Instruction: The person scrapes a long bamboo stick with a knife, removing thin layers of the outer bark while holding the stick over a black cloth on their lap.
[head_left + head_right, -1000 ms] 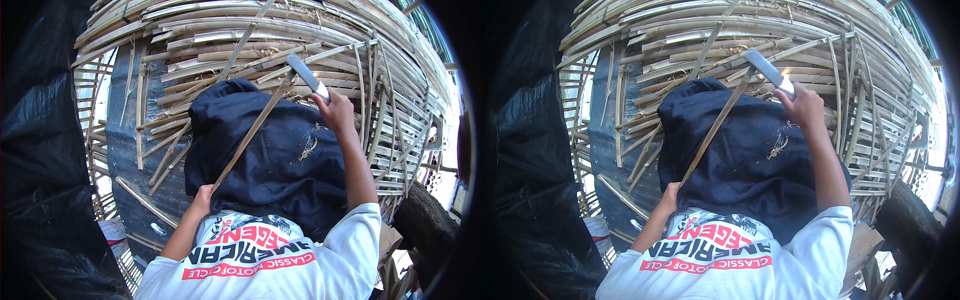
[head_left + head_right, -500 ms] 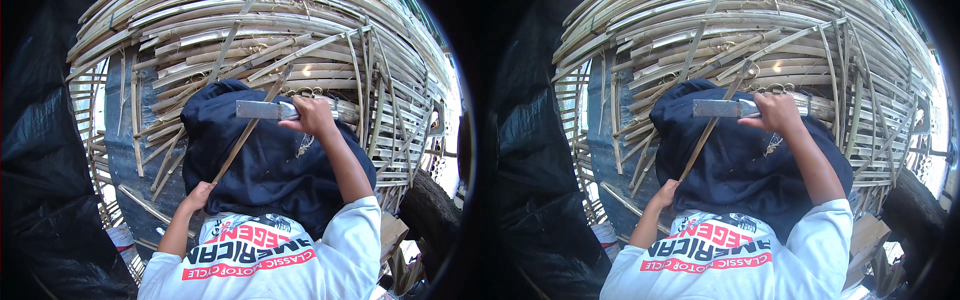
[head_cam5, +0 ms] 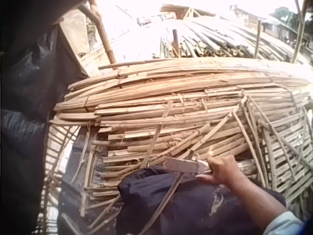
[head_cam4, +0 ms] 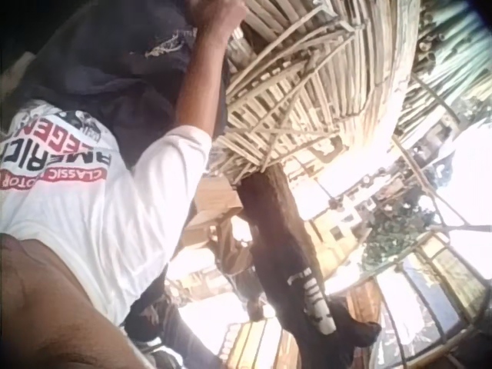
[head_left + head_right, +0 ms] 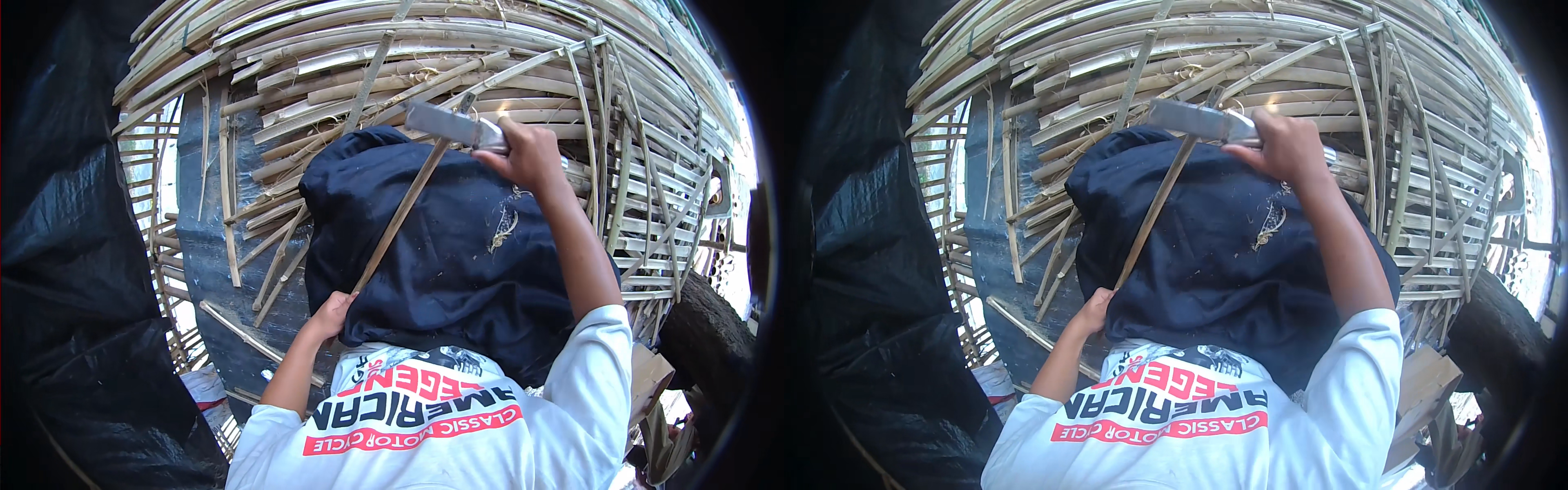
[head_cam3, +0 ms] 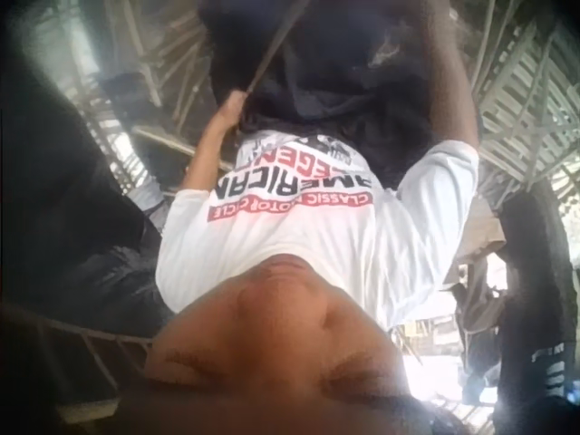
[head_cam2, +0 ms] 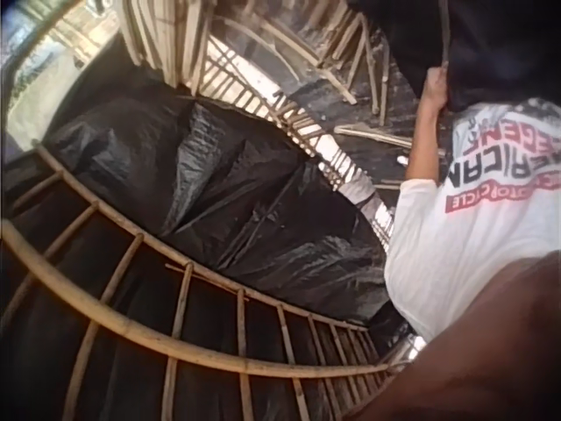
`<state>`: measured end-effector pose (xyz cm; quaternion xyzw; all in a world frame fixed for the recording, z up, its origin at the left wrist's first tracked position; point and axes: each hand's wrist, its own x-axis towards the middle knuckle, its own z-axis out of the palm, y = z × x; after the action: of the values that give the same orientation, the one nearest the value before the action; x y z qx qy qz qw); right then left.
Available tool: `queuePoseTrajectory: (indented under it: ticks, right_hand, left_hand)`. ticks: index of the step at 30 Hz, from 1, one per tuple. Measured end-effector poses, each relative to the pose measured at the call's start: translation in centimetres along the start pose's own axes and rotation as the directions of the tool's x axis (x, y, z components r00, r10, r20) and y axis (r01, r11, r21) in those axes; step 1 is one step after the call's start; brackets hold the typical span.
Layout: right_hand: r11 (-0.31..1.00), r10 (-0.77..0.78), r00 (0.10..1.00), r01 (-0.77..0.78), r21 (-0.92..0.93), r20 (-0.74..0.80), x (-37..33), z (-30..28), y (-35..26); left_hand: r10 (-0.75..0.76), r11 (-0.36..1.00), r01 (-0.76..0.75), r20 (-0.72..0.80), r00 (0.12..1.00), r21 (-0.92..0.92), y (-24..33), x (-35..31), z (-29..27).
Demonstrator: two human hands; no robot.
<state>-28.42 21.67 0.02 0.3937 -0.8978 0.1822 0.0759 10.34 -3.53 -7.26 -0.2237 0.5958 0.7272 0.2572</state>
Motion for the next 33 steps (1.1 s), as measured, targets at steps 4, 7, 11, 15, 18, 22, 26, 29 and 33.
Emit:
queuePoseTrajectory:
  ticks: [4, 7, 11, 15, 18, 22, 26, 29, 33]
  right_hand:
    - [0.99, -0.064, 0.991, 0.078, -0.116, 0.117, -0.6, -1.2, 0.5]
    - [0.992, 0.107, 0.916, -0.123, 0.017, 0.385, -4.0, 0.9, -3.4]
    - [0.727, 0.446, 0.859, -0.512, 0.458, 0.252, -7.5, 1.0, -2.8]
    - [0.292, 0.589, 0.702, -0.647, 0.705, 0.401, -10.3, -0.9, -3.3]
    - [0.231, 0.581, 0.755, -0.512, 0.827, 0.305, -11.5, -3.2, -4.4]
    - [0.212, 0.504, 0.834, -0.372, 0.904, 0.226, -11.4, -6.6, -4.9]
    - [0.179, 0.418, 0.832, -0.469, 0.865, 0.364, -9.8, -7.8, -5.4]
    - [0.256, 0.345, 0.808, -0.57, 0.781, 0.478, -9.7, -7.7, -5.5]
    - [0.323, 0.301, 0.752, -0.659, 0.679, 0.586, -9.7, -8.8, -4.1]
  left_hand:
    - [-0.01, 0.999, 0.009, -0.023, 1.0, -0.038, -0.3, 0.3, 0.6]
    - [0.021, 0.999, -0.022, -0.014, 1.0, -0.031, -0.6, 0.2, 0.0]
    - [-0.016, 0.998, 0.013, -0.064, 0.998, -0.056, 1.1, -0.2, 1.3]
    - [-0.041, 0.999, 0.042, -0.048, 0.998, 0.019, 0.5, -1.2, 0.2]
    - [-0.052, 0.995, 0.059, -0.096, 0.994, 0.078, 2.0, -2.4, 0.9]
    - [-0.049, 0.983, 0.07, -0.127, 0.991, 0.167, 0.3, -3.0, 0.2]
    - [-0.011, 0.982, 0.035, -0.126, 0.992, 0.184, 1.3, -2.9, 0.5]
    - [0.0, 0.958, 0.031, -0.11, 0.994, 0.286, 2.5, -1.9, -0.3]
    - [-0.031, 0.953, 0.06, -0.101, 0.994, 0.297, 2.8, -2.0, -0.5]
